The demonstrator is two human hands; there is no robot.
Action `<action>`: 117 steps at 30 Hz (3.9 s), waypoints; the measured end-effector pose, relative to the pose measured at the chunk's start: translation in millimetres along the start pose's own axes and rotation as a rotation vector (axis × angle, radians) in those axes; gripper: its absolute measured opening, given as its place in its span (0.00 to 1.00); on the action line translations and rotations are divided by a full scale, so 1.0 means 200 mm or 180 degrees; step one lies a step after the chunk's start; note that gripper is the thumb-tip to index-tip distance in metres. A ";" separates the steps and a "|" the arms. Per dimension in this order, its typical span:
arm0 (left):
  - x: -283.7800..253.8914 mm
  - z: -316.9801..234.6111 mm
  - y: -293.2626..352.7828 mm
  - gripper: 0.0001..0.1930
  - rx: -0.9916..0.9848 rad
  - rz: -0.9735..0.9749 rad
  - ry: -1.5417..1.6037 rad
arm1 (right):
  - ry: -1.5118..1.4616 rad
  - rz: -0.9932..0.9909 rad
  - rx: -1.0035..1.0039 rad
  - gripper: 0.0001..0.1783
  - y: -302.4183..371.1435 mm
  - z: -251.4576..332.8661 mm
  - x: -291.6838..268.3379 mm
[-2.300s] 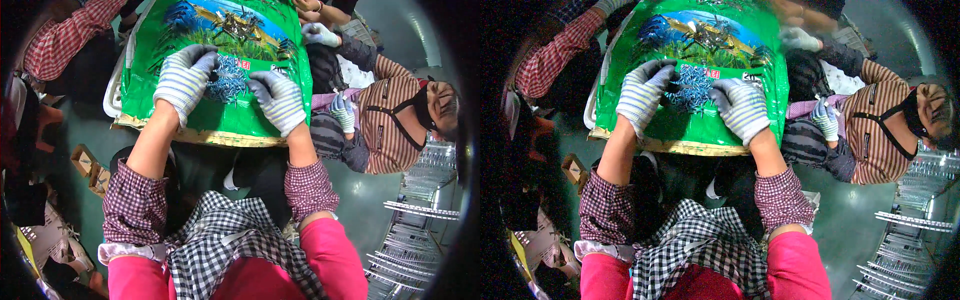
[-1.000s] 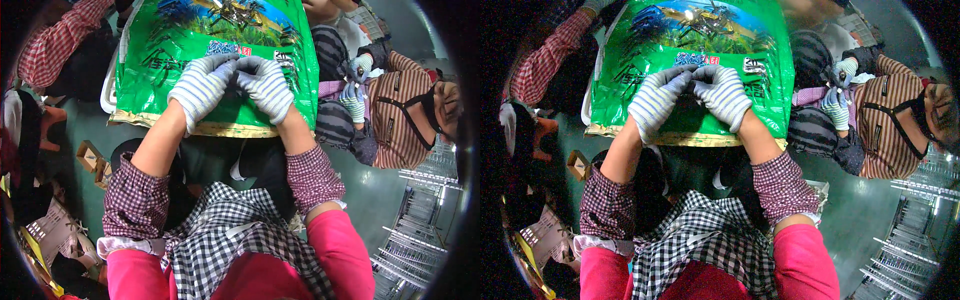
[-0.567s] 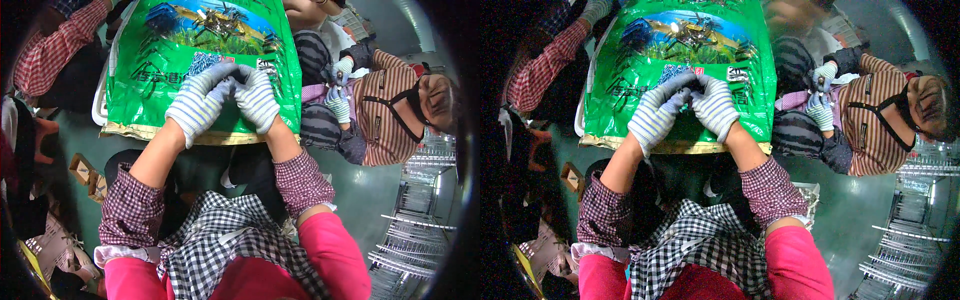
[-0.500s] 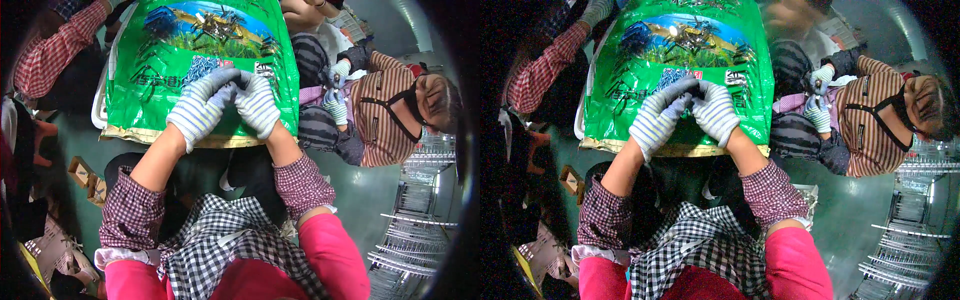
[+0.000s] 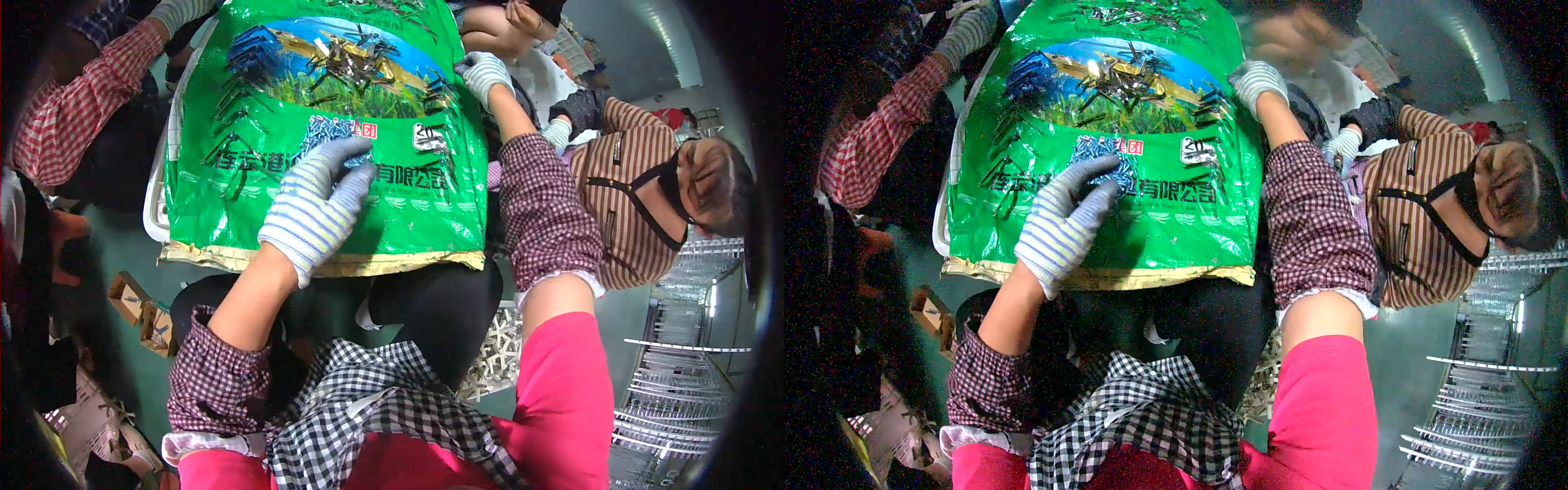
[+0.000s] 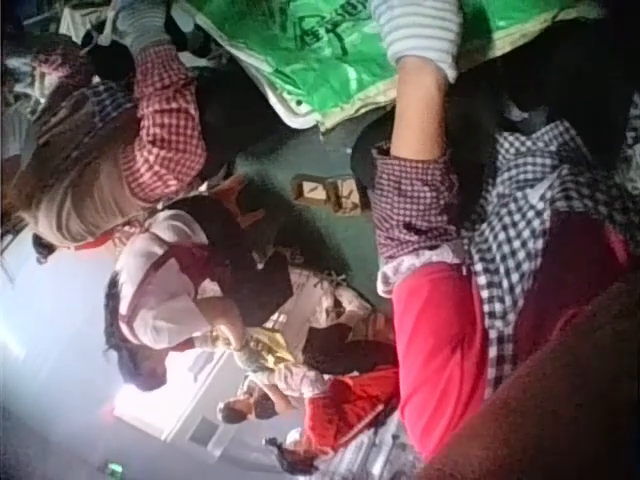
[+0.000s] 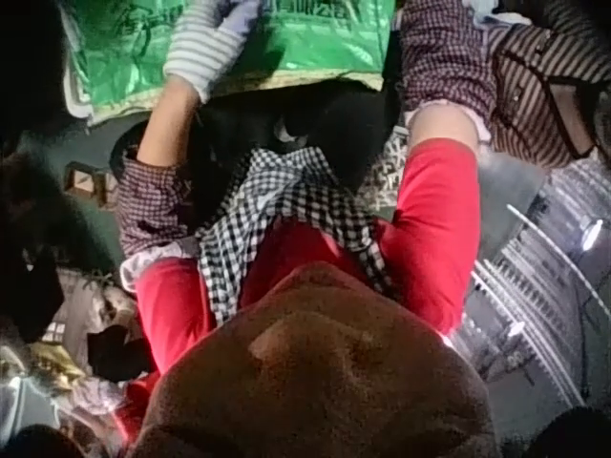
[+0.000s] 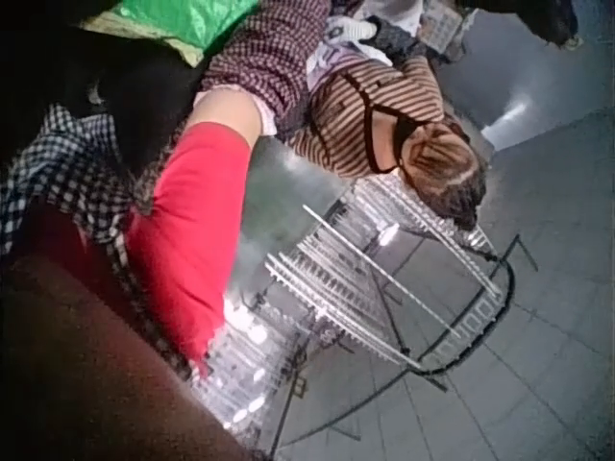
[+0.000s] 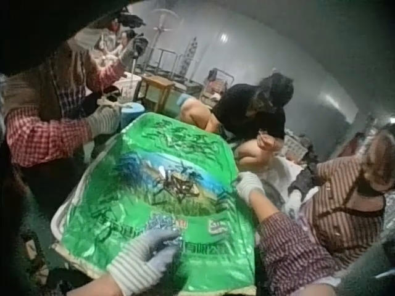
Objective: Assembling or sorting small blue plastic components on a production line.
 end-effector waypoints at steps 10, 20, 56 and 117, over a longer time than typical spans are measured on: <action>-0.01 0.01 -0.01 0.14 -0.0083 -0.0017 -0.0225 | 0.0714 0.0317 -0.0243 0.18 -0.07 0.09 0.06; 0.04 -0.04 0.01 0.14 0.0522 0.0353 -0.1009 | -0.0066 0.0130 -0.1349 0.18 0.33 0.45 0.05; -0.09 -0.04 0.06 0.10 0.0928 -0.0442 -0.1195 | -0.3812 0.2133 -0.0438 0.11 1.37 0.46 0.11; -0.25 0.02 0.11 0.10 -0.0347 -0.0331 -0.0489 | -0.3908 0.1730 -0.0947 0.08 1.35 0.41 0.06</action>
Point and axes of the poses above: each hand's wrist, its own y-axis away from the middle knuckle, its own x-axis out of the palm, z = x × y, the point moved 6 cm from there along -y, towards the middle knuckle, and after that the axes turned 14 degrees about x, right-handed, at the moved point
